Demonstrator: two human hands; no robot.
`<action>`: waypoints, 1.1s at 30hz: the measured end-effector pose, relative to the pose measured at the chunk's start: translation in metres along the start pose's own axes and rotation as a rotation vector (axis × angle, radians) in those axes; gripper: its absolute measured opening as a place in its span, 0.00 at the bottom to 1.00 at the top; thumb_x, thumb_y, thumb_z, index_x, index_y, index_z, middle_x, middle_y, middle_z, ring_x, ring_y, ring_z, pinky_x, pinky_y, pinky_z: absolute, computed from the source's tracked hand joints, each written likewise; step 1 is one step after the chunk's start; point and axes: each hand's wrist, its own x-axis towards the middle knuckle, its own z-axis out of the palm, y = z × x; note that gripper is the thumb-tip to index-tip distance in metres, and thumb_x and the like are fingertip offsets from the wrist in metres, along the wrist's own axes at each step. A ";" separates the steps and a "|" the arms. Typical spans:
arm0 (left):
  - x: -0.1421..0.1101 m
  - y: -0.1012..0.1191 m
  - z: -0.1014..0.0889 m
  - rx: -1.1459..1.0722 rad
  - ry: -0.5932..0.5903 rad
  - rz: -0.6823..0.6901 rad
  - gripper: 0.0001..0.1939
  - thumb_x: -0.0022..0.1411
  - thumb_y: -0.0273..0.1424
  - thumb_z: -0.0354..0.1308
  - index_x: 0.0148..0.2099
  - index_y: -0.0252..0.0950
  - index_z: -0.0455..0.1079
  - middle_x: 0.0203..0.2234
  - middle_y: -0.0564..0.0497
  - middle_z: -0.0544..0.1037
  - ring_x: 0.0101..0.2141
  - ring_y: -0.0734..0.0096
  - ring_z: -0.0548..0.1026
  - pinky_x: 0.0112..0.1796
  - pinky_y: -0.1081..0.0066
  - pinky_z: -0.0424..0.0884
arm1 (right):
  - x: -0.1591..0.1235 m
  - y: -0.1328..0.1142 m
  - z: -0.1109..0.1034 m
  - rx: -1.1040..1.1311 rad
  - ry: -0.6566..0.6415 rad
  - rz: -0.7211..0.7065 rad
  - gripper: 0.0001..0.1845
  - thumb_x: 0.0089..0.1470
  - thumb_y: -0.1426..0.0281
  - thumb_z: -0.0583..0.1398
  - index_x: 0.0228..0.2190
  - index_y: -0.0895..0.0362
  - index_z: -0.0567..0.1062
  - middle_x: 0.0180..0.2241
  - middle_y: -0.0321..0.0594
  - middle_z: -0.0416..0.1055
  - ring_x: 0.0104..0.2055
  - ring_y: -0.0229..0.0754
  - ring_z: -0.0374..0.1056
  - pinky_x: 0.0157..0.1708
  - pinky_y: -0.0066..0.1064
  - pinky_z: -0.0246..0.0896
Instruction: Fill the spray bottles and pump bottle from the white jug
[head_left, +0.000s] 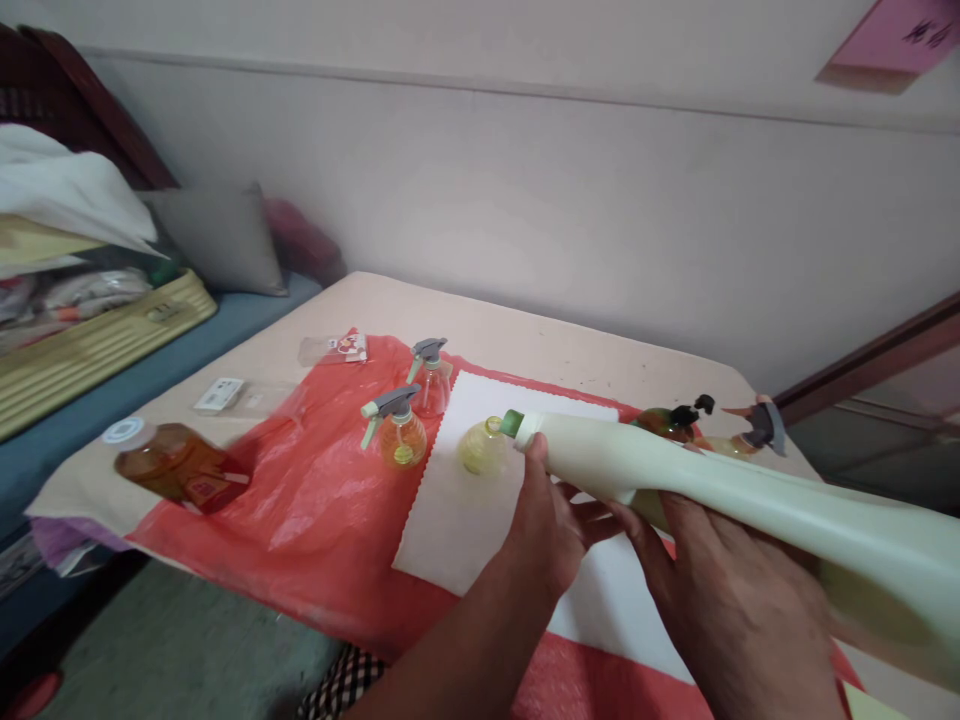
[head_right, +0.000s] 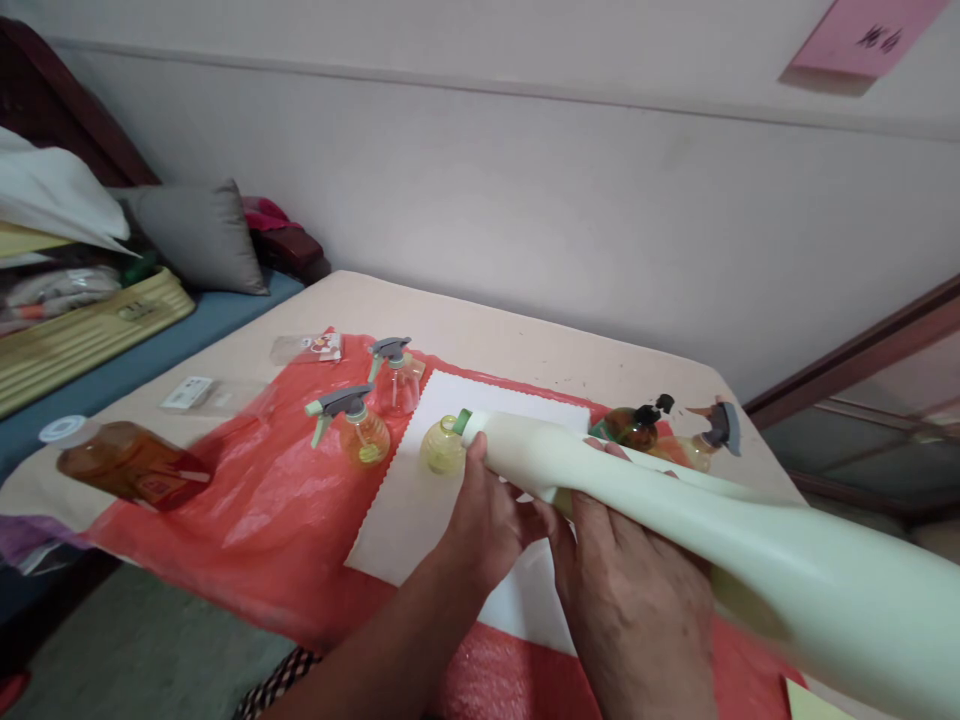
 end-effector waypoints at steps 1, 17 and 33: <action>0.000 0.000 0.000 -0.002 -0.001 0.000 0.34 0.64 0.57 0.50 0.59 0.36 0.68 0.41 0.44 0.74 0.26 0.73 0.71 0.25 0.74 0.72 | 0.000 0.000 0.000 0.001 0.000 0.003 0.23 0.64 0.65 0.60 0.54 0.69 0.72 0.53 0.62 0.73 0.45 0.61 0.75 0.44 0.47 0.70; 0.001 -0.004 -0.003 0.015 0.010 0.016 0.36 0.62 0.58 0.53 0.60 0.36 0.69 0.45 0.41 0.76 0.36 0.58 0.78 0.35 0.63 0.77 | 0.004 -0.001 -0.003 0.008 0.008 0.009 0.25 0.63 0.57 0.60 0.47 0.68 0.75 0.47 0.61 0.76 0.41 0.61 0.76 0.43 0.46 0.70; 0.001 -0.003 -0.002 0.014 0.004 0.020 0.35 0.63 0.57 0.52 0.59 0.35 0.70 0.43 0.41 0.76 0.37 0.58 0.78 0.37 0.61 0.78 | 0.002 -0.002 -0.003 0.006 0.000 0.020 0.27 0.63 0.57 0.60 0.50 0.68 0.74 0.49 0.61 0.75 0.43 0.60 0.75 0.48 0.47 0.68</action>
